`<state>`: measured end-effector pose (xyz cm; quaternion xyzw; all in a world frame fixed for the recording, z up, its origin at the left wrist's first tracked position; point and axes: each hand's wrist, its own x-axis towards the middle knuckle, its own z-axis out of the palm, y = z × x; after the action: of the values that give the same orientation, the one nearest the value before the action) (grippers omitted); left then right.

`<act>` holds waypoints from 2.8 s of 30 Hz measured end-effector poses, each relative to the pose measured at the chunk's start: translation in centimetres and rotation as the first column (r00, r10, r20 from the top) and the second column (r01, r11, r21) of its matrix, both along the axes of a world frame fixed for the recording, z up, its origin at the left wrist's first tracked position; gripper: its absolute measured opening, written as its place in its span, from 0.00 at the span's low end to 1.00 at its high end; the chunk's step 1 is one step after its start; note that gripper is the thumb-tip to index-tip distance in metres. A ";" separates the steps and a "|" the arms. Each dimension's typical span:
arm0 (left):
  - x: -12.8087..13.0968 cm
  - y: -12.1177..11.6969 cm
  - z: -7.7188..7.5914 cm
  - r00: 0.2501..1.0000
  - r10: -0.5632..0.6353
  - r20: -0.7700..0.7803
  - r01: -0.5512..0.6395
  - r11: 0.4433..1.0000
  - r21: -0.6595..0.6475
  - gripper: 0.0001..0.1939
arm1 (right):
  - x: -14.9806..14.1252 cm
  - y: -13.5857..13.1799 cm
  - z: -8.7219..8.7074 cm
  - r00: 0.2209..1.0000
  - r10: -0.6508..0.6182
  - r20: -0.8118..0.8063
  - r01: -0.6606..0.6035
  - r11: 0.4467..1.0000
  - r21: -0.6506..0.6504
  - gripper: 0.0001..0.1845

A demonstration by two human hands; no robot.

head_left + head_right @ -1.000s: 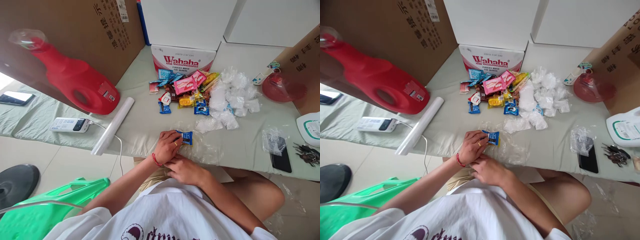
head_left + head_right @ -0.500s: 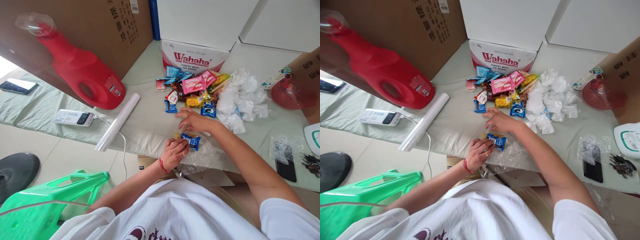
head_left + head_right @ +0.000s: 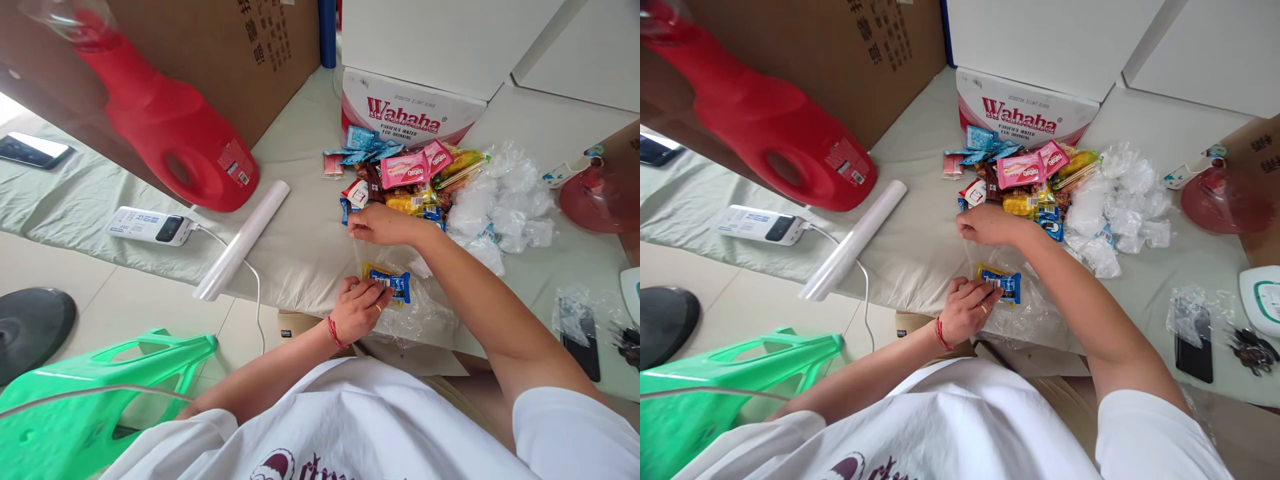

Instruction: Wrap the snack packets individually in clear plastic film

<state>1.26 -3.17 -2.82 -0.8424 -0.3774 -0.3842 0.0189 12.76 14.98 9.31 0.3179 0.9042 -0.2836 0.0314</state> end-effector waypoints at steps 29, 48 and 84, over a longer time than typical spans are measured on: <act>-0.8 0.4 -0.3 0.996 0.001 0.089 0.018 0.979 -0.205 0.11 | 7.4 -16.8 -7.3 0.921 -0.353 -0.168 0.389 0.868 0.310 0.22; -6.8 4.7 0.7 0.781 0.531 0.327 -0.025 0.551 -0.834 0.10 | 8.6 -16.5 -9.2 0.922 -0.278 -0.271 0.345 0.906 0.245 0.30; -3.5 2.2 3.4 0.813 -0.247 -0.527 0.065 0.939 -0.339 0.28 | 23.7 -10.0 -4.5 0.579 -0.719 -0.385 0.791 0.609 0.055 0.28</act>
<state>-2.25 -1.00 0.60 -0.9388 -0.3383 -0.0565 -0.0331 36.48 4.96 4.83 0.6243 0.6977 -0.2156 -0.2775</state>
